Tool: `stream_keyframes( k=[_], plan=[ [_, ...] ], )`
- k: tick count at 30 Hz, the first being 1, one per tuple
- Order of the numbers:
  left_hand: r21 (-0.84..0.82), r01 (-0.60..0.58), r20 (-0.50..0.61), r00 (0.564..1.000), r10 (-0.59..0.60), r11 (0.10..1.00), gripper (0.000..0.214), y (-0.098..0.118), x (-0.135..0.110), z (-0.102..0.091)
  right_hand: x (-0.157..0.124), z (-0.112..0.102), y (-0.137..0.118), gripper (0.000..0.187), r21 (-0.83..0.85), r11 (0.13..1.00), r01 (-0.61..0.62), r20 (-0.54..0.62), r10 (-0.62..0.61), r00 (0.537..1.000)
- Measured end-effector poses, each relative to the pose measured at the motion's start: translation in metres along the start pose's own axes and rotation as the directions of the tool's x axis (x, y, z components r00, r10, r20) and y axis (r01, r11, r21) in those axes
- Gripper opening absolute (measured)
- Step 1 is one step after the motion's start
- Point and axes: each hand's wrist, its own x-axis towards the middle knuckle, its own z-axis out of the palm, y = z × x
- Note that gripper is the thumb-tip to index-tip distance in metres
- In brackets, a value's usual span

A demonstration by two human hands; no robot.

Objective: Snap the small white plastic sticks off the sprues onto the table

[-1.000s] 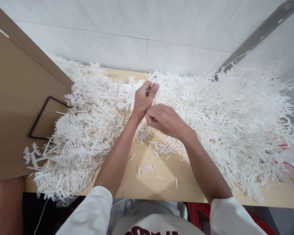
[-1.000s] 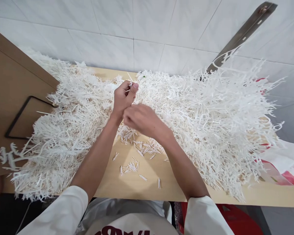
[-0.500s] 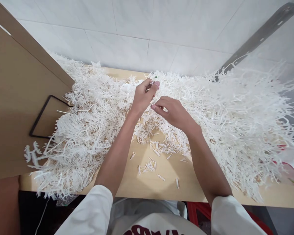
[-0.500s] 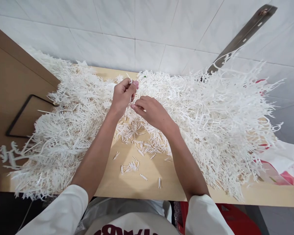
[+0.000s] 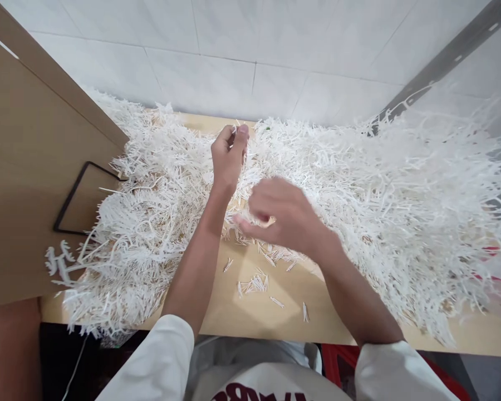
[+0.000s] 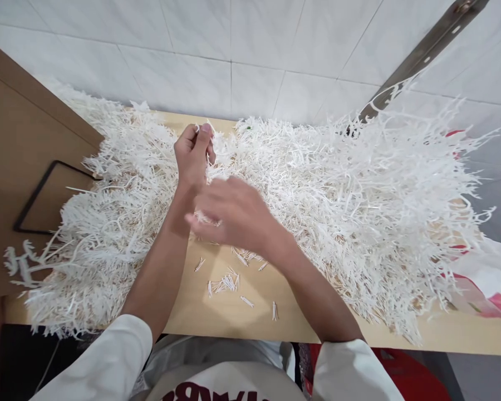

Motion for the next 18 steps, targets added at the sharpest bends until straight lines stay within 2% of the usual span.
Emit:
stream_keyframes(
  k=[1,3,5,9,14,18],
  plan=[
    [-0.019,0.006,0.015,1.0,-0.006,1.0,0.041,0.003,0.0,0.001,-0.001,-0.002,0.011,0.027,-0.026,0.994,-0.11,-0.062,0.108,0.992],
    [-0.037,0.024,0.062,0.998,-0.022,0.999,0.041,0.01,-0.002,0.006,-0.003,-0.005,0.035,0.023,0.011,0.956,-0.293,-0.127,0.292,0.948],
    [-0.034,0.046,0.128,0.991,-0.041,0.998,0.04,0.014,-0.005,0.011,-0.005,-0.007,0.054,0.025,0.035,0.933,-0.357,-0.08,0.359,0.93],
    [0.016,0.013,0.227,0.974,-0.016,1.0,0.042,0.014,-0.009,0.015,-0.005,-0.007,0.064,0.03,-0.045,0.969,-0.243,0.159,0.247,0.956],
    [0.166,-0.145,0.292,0.952,0.092,0.975,0.046,0.008,-0.012,0.014,-0.002,0.001,0.044,0.025,-0.175,0.971,-0.162,0.203,0.197,0.959],
    [0.149,-0.111,0.207,0.975,0.079,0.983,0.043,0.011,-0.02,0.019,-0.002,0.002,0.034,0.022,-0.212,0.961,-0.177,0.218,0.223,0.95]
  ],
)
